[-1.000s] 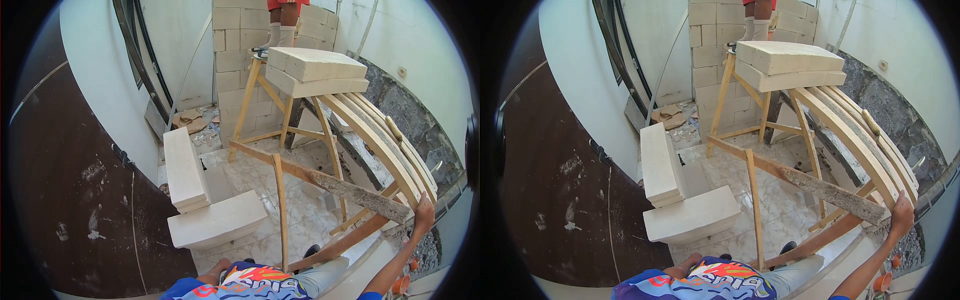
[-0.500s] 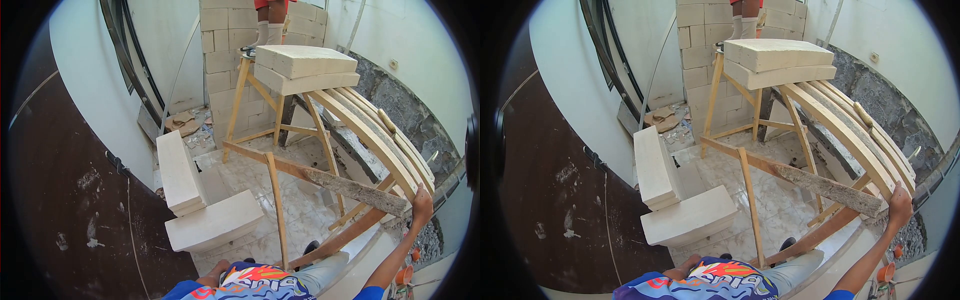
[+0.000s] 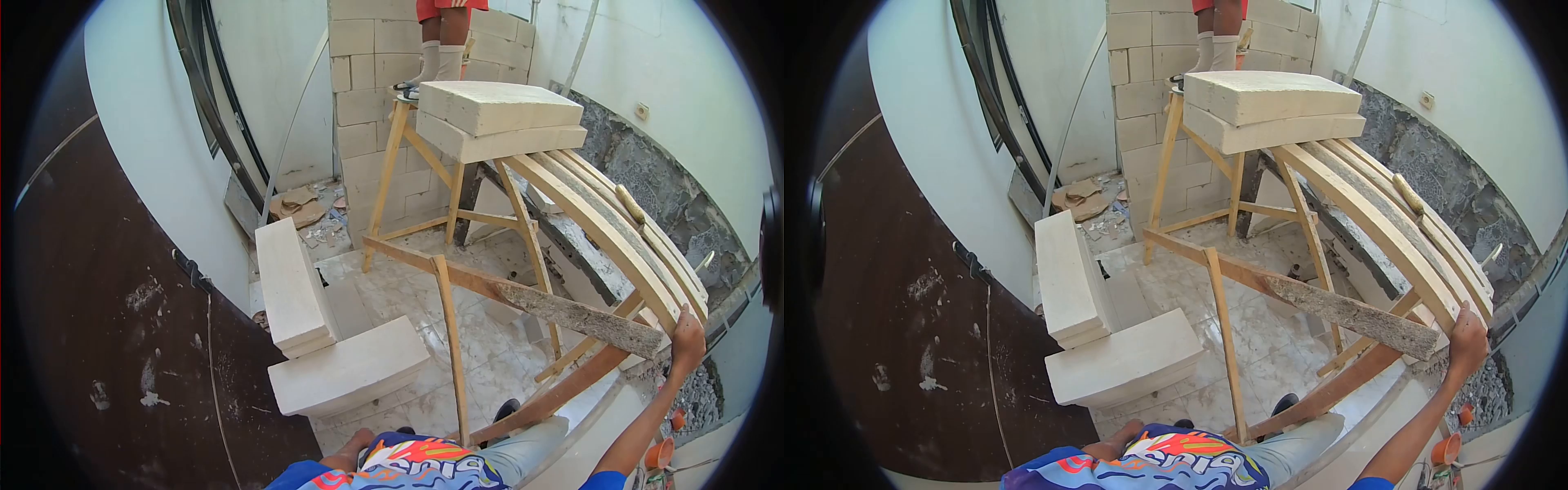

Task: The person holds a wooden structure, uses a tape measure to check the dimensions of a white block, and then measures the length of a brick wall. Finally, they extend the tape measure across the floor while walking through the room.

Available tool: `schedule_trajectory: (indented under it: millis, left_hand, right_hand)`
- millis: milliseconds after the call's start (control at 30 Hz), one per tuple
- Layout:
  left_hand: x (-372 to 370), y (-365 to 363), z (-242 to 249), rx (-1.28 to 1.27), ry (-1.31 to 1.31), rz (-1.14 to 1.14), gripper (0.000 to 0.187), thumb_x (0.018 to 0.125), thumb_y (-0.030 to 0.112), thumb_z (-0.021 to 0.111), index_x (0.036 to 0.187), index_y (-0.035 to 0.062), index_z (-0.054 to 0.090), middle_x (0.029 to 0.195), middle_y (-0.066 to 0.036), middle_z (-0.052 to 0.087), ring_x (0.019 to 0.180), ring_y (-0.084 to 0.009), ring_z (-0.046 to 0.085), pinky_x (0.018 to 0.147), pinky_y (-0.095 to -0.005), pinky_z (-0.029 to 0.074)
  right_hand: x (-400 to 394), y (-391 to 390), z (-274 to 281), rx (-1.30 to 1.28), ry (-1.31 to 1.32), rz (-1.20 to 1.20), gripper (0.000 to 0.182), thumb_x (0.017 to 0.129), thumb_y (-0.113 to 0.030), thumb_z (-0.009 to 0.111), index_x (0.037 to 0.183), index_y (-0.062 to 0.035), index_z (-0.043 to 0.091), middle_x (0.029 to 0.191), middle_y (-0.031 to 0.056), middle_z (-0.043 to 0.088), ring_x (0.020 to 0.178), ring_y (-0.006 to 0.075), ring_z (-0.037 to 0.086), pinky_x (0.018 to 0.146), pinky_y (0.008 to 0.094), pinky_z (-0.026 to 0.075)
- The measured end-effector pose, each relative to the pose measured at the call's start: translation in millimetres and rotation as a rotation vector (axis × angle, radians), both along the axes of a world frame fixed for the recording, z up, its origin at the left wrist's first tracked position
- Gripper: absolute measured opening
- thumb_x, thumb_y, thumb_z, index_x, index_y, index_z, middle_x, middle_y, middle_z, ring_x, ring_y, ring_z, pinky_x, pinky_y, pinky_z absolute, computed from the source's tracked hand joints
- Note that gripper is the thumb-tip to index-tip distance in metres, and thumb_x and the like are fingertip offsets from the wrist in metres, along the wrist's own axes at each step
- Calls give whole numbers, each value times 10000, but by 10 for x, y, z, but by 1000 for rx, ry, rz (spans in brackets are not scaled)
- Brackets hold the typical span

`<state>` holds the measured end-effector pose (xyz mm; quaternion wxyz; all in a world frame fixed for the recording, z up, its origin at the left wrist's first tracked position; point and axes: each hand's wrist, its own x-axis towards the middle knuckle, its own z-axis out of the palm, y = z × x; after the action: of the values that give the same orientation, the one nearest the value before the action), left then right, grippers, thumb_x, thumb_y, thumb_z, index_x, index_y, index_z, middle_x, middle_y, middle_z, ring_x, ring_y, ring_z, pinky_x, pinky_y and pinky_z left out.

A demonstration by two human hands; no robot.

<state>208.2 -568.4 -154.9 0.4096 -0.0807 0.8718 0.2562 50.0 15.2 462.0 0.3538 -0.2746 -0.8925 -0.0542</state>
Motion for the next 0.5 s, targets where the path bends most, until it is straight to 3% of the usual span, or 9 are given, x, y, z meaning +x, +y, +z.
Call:
schedule_trajectory:
  millis: [200, 400, 500]
  left_hand:
    - [46, 16, -10, 24, 8, 146, 659, 696, 598, 641, 978, 7, 716, 1116, -255, 642, 1100, -396, 604, 920, -430, 494]
    - [-46, 12, 100, 30, -4, -22, 688, 694, 627, 614, 977, 8, 718, 1112, -263, 638, 1103, -404, 600, 927, -429, 491]
    - [-60, 6, 63, 30, 36, 38, 699, 694, 643, 598, 968, 12, 720, 1105, -263, 639, 1097, -406, 602, 926, -430, 491]
  right_hand:
    - [6, 2, 9, -7, 9, 15, 503, 991, -454, 382, 867, -70, 681, 881, 192, 663, 837, 425, 622, 727, 514, 482]
    - [11, -49, 39, -23, 0, 9, 506, 990, -454, 379, 863, -69, 682, 881, 203, 662, 845, 430, 623, 732, 519, 482]
    - [15, -51, 37, -30, -2, 2, 502, 989, -457, 381, 877, -74, 686, 887, 203, 663, 853, 428, 625, 738, 516, 485]
